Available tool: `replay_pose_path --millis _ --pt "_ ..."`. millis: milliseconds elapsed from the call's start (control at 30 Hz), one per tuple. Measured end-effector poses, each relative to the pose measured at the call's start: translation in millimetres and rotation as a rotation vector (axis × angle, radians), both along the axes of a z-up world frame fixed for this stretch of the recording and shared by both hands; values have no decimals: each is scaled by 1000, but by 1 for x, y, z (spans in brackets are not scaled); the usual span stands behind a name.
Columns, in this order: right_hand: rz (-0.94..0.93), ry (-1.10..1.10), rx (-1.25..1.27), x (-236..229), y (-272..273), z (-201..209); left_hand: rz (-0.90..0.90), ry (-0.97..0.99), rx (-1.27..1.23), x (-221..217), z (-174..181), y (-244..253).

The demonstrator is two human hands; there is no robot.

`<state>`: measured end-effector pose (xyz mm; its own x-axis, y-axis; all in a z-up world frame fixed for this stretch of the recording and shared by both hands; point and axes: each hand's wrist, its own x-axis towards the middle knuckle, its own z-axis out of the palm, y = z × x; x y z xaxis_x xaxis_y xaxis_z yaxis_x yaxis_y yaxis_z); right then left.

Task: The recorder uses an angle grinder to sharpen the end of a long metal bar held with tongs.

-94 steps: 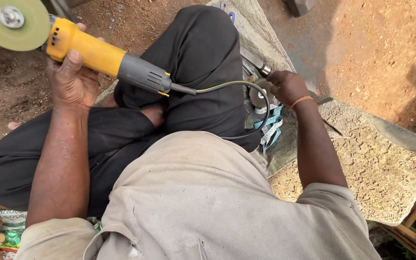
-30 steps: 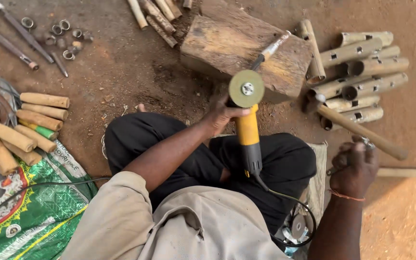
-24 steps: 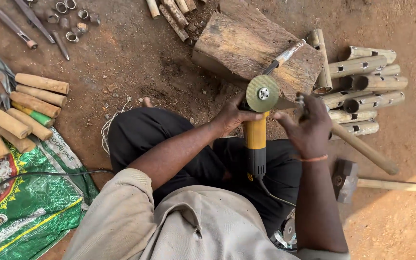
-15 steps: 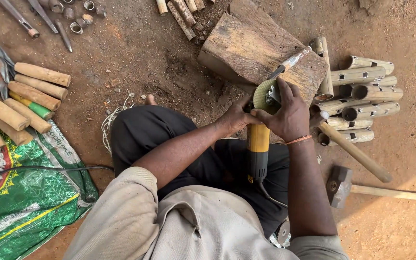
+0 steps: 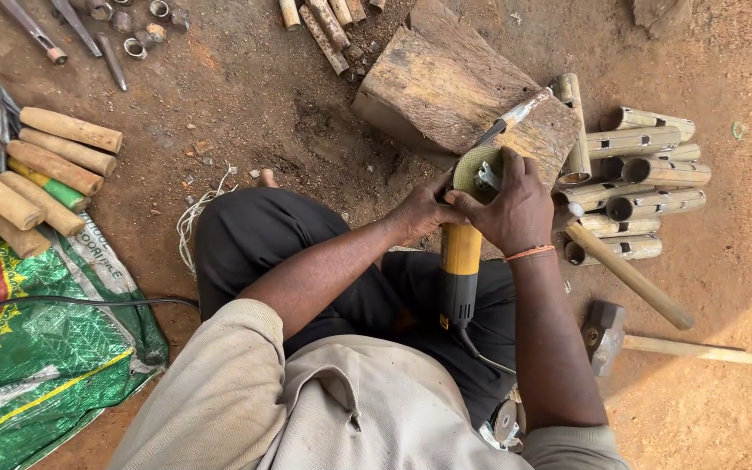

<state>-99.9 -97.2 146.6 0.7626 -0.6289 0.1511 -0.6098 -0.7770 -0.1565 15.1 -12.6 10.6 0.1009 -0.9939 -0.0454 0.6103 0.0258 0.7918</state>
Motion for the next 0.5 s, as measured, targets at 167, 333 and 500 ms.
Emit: replay_pose_path --millis 167,333,500 --pt "-184 132 61 15 15 19 -52 -77 76 3 7 2" --pt "-250 95 130 21 5 13 -105 61 1 -7 -54 -14" --pt "-24 64 68 5 -11 14 -18 7 96 0 -3 -3"
